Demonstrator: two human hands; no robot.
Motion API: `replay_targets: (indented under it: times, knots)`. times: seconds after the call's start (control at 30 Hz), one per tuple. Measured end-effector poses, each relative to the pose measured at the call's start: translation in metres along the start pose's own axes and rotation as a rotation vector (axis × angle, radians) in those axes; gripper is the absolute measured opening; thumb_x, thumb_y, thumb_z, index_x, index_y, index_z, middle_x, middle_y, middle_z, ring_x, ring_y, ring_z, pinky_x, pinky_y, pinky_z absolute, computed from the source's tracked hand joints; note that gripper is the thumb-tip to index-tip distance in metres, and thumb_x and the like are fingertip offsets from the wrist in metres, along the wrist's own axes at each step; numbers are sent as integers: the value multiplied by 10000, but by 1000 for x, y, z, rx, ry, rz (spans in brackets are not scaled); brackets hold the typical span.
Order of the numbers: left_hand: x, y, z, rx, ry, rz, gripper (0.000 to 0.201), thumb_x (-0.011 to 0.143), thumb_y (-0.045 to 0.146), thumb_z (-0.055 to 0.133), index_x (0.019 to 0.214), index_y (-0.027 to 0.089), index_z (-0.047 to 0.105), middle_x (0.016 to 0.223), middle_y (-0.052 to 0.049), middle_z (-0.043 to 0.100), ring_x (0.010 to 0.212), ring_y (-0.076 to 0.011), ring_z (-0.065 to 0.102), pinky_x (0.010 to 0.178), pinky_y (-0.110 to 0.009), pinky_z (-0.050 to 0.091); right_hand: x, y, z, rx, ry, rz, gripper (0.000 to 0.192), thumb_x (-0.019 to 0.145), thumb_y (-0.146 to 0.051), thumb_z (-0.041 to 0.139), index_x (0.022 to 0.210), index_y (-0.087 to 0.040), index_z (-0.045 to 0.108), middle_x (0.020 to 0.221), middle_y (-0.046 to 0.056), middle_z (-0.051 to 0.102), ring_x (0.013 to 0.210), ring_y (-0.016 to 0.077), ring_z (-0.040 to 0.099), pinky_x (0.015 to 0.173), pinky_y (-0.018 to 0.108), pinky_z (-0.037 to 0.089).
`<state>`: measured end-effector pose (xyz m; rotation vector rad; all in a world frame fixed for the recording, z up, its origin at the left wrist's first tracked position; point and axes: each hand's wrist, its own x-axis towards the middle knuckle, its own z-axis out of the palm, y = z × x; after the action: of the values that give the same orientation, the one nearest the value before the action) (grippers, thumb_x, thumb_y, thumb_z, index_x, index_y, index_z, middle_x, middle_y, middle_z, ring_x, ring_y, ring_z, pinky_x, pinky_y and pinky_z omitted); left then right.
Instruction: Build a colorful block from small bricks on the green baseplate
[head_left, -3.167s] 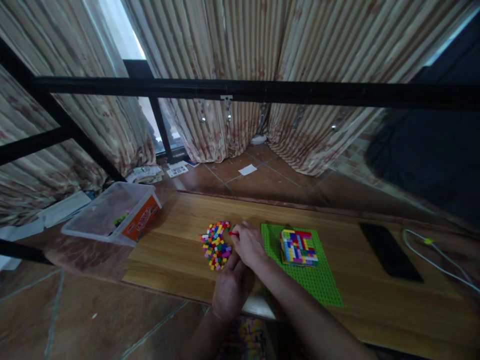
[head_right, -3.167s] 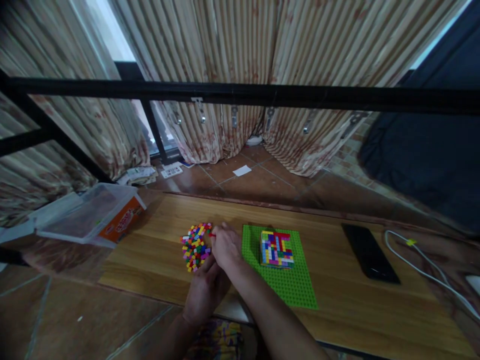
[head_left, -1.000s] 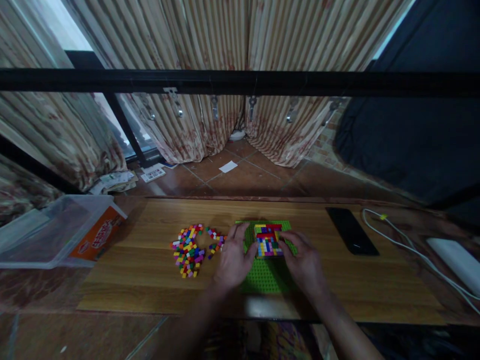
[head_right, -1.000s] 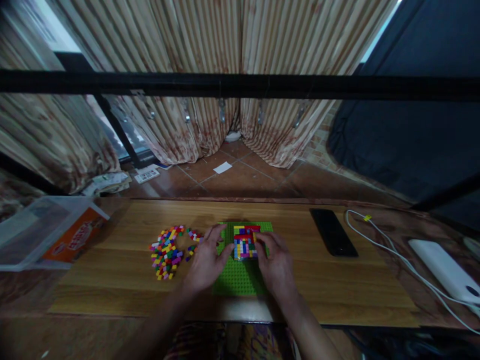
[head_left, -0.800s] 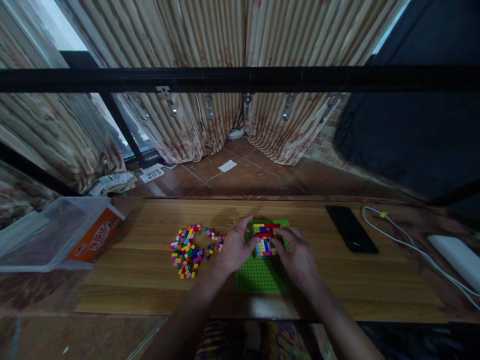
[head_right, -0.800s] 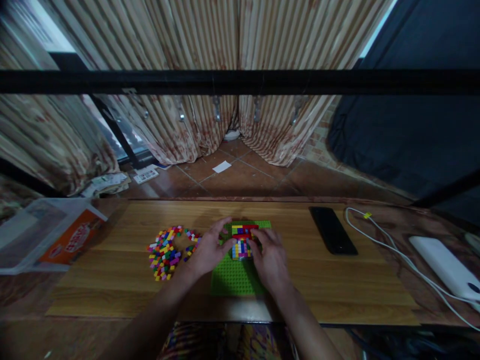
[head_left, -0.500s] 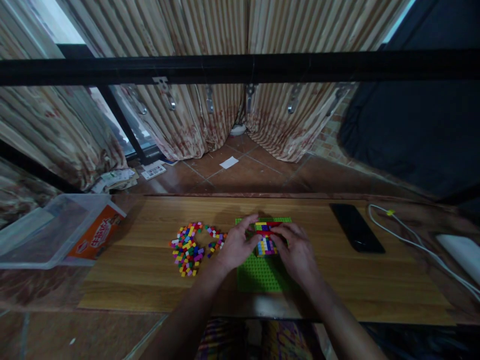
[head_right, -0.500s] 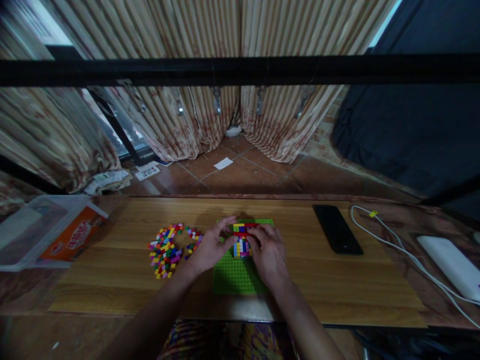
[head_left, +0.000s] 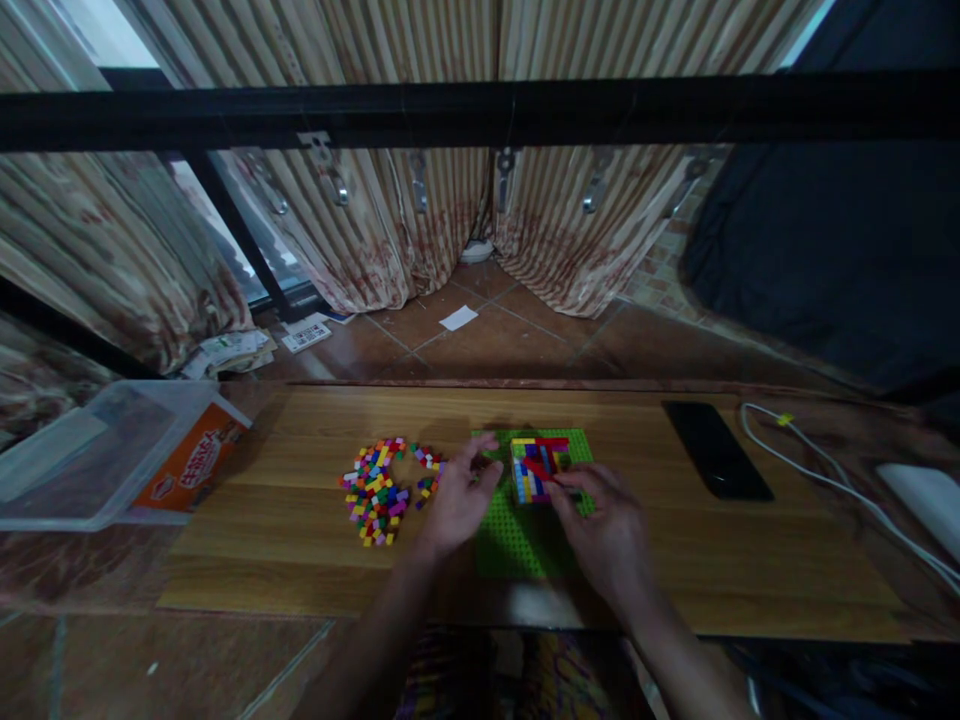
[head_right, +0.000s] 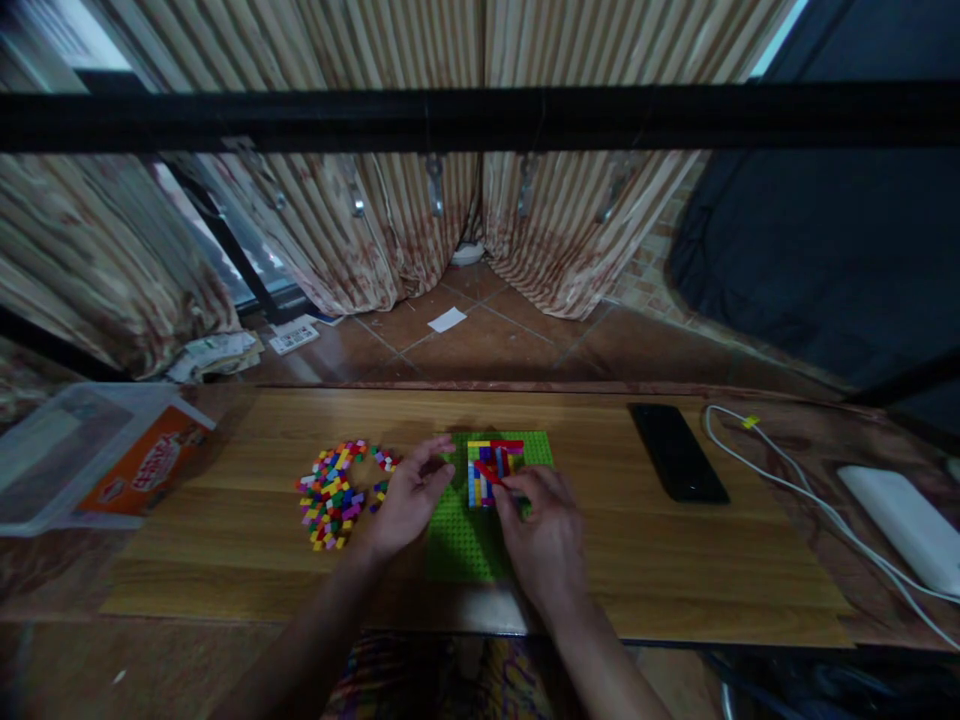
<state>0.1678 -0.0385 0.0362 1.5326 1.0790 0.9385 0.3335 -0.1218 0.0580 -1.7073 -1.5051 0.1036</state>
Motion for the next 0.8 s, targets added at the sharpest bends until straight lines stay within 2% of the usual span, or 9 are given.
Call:
replay_targets:
  times: [0.13,0.27,0.43,0.8]
  knots:
    - [-13,-1,10,-64,68,-62,269,861,218,549,1104,162,651,1098,-92,692,936,-171,664,843,-314,539,-14,-14,14,-49,92,6,127,879,-308,618,806,-208,648,862,59,666,835,214,586,763,346,455]
    - [-25,2,20,-83,54,-41,272,880,224,533,1115,179,662,1108,-80,695,985,-179,663,888,-328,542,-20,-25,26,-133,152,18,122,881,-296,612,792,-212,619,835,60,661,821,221,573,769,360,425]
    - [-32,4,25,48,51,74,333,910,208,473,1201,223,634,1164,-65,669,1076,-184,626,989,-374,500,-23,-31,30,-178,139,34,141,885,-318,612,789,-214,614,820,58,661,810,224,558,756,361,393]
    - [-39,5,28,71,46,94,366,940,220,395,1240,193,604,1235,-95,629,1156,-185,588,1049,-387,461,-24,-28,30,-172,100,-29,122,895,-310,608,817,-222,641,870,58,680,841,230,557,759,366,367]
